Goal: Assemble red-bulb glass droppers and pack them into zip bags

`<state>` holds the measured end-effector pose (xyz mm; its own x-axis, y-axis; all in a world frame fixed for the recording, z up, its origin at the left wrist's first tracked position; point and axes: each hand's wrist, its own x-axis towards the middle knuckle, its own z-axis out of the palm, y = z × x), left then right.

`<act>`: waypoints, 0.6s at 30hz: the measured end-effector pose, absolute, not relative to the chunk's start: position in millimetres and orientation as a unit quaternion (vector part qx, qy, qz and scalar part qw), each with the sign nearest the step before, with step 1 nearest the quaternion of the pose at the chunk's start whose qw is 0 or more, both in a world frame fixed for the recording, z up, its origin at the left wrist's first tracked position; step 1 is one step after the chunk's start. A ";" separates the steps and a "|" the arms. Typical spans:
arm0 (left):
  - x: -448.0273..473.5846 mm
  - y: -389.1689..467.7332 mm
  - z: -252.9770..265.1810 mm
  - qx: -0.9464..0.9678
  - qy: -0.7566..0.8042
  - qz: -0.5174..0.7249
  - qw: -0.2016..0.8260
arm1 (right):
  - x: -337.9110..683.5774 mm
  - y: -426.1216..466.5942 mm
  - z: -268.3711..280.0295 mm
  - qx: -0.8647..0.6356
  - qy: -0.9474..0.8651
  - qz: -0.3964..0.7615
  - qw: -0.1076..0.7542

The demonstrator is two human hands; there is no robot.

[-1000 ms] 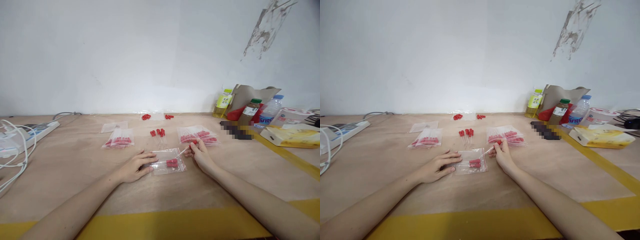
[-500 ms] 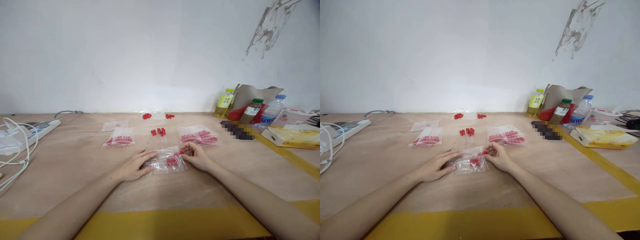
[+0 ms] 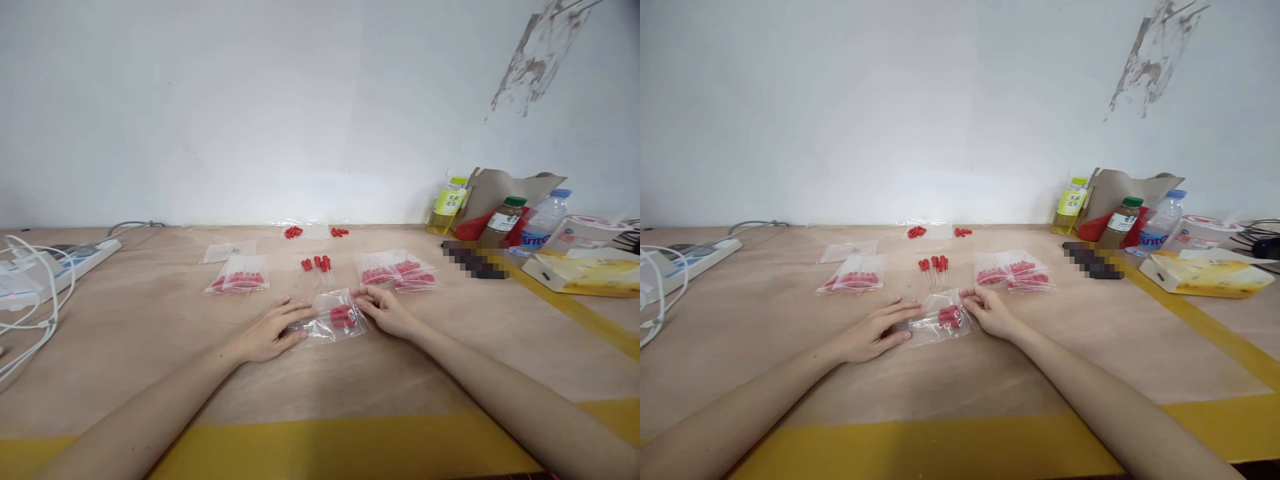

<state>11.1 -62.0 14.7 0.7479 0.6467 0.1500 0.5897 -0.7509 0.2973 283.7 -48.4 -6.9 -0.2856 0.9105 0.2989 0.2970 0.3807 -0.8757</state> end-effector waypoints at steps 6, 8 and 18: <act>10.1 -61.3 15.5 0.933 0.321 0.108 0.118 | 278.4 -23.1 2.8 -0.517 -0.741 0.209 0.375; 10.5 -62.0 16.4 0.932 0.324 0.108 0.121 | 265.6 -9.1 12.5 -0.555 -0.734 0.170 0.353; 9.8 -63.4 18.3 0.932 0.321 0.103 0.132 | 210.3 55.9 24.6 -0.691 -0.663 0.173 0.229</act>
<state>9.8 -63.4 18.3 0.7721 0.6263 0.1076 0.5717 -0.7586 0.3125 210.3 55.9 24.6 0.0603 0.9961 0.0651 0.8375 -0.0150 -0.5462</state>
